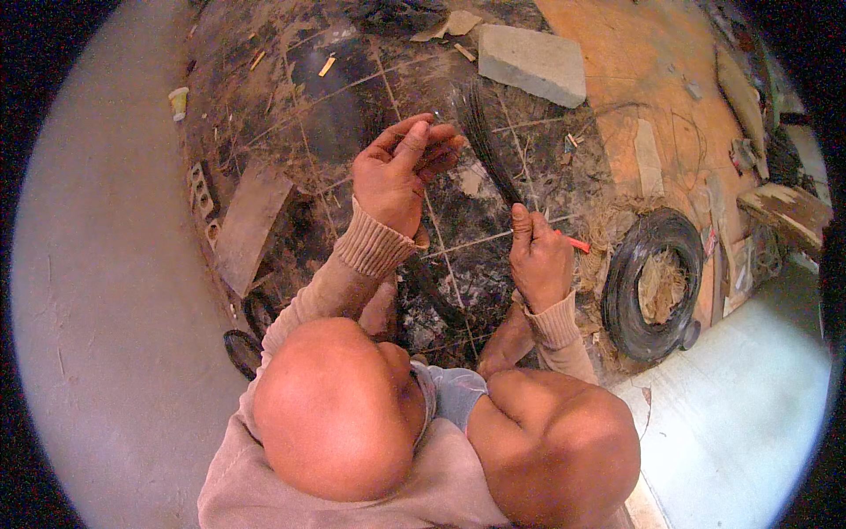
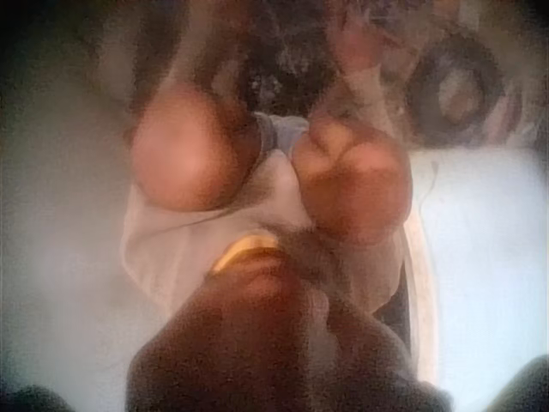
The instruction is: The person prepares a bundle of thin wires by gathering them, cutting them to length with shears, and aligning the ends by hand.
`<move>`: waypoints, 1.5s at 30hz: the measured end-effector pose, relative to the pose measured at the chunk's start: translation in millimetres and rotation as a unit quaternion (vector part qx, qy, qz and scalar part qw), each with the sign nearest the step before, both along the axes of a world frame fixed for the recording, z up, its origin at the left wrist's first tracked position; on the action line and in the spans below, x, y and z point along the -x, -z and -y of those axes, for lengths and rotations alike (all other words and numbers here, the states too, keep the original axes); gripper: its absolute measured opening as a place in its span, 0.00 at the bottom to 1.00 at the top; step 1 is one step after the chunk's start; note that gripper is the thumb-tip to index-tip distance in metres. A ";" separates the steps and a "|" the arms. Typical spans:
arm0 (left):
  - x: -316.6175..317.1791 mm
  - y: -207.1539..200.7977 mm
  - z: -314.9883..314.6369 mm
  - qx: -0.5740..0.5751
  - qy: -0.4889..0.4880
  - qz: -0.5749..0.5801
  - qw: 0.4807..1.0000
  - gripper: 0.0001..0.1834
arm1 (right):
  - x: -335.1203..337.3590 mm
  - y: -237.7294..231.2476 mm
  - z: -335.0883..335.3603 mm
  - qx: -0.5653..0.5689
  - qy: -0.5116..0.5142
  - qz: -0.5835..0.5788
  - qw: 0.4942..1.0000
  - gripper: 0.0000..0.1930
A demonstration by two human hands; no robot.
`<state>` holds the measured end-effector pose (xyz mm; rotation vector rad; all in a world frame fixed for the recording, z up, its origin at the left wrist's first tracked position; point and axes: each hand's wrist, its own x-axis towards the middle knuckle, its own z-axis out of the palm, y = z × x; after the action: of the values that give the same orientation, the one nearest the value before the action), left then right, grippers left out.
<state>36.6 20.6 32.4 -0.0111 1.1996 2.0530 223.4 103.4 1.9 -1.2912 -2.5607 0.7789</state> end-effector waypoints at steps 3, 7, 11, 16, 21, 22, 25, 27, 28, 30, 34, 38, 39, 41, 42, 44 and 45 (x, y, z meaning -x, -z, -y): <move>3.0 9.0 -2.6 0.034 -0.010 -0.068 0.997 0.15 | -0.8 -1.6 -0.7 -0.020 0.003 -0.012 1.000 0.27; 9.6 15.1 2.7 0.094 0.000 -0.199 0.976 0.16 | 0.0 -5.8 1.4 -0.065 -0.017 -0.004 0.998 0.26; 16.1 13.6 4.6 0.127 0.028 -0.254 0.958 0.20 | -1.7 -6.2 3.2 -0.093 -0.054 0.039 0.993 0.24; 9.4 29.5 -1.9 0.118 -0.011 -0.225 0.967 0.42 | 4.9 -3.6 7.2 -0.140 -0.057 0.025 0.988 0.22; 10.4 21.2 -5.6 0.073 -0.069 -0.121 0.988 0.65 | 20.9 -0.7 13.5 -0.128 -0.084 -0.071 0.986 0.18; 8.2 8.2 -8.2 0.016 -0.071 -0.094 0.993 0.57 | 25.1 -1.1 13.8 -0.128 -0.077 -0.068 0.986 0.18; 26.9 -40.4 0.5 -0.119 0.132 0.057 0.982 0.44 | 46.1 -6.2 15.7 -0.102 -0.120 -0.151 0.976 0.16; 49.8 -49.4 3.0 -0.155 0.188 0.028 0.969 0.25 | 53.8 0.8 16.3 -0.031 -0.195 -0.196 0.960 0.15; 57.0 -66.3 4.7 -0.143 0.182 0.001 0.973 0.23 | 60.7 -4.4 21.4 -0.029 -0.188 -0.197 0.962 0.15; 68.9 -91.1 5.4 -0.150 0.201 -0.033 0.967 0.23 | 68.4 -12.5 23.9 0.085 -0.222 -0.263 0.935 0.15; 97.3 -135.4 27.6 -0.192 0.207 -0.023 0.959 0.24 | 64.8 -2.1 33.0 0.099 -0.238 -0.301 0.918 0.15; 62.0 -109.4 3.3 -0.074 0.093 -0.092 0.989 0.20 | 61.3 67.7 21.7 0.095 -0.220 -0.328 0.914 0.14; 44.1 -91.8 -10.8 0.027 -0.026 -0.099 0.994 0.19 | 59.5 94.4 17.1 0.126 -0.204 -0.326 0.914 0.14; 22.1 -64.1 -28.1 0.050 -0.030 -0.167 0.984 0.19 | 59.3 110.8 15.4 0.162 -0.192 -0.326 0.911 0.13; 18.3 -59.3 -29.2 0.073 -0.037 -0.235 0.969 0.19 | 60.3 109.8 17.2 0.159 -0.175 -0.327 0.915 0.13; 22.6 -63.5 -19.4 0.060 -0.016 -0.208 0.976 0.19 | 59.7 109.8 22.7 0.159 -0.160 -0.329 0.917 0.13; 24.1 -67.9 -18.9 0.037 0.007 -0.180 0.983 0.19 | 56.5 110.9 22.9 0.113 -0.153 -0.334 0.923 0.12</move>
<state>12.6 39.5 100.3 0.3466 1.4881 2.0517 166.9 80.5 -109.1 -0.5112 -2.1512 1.3314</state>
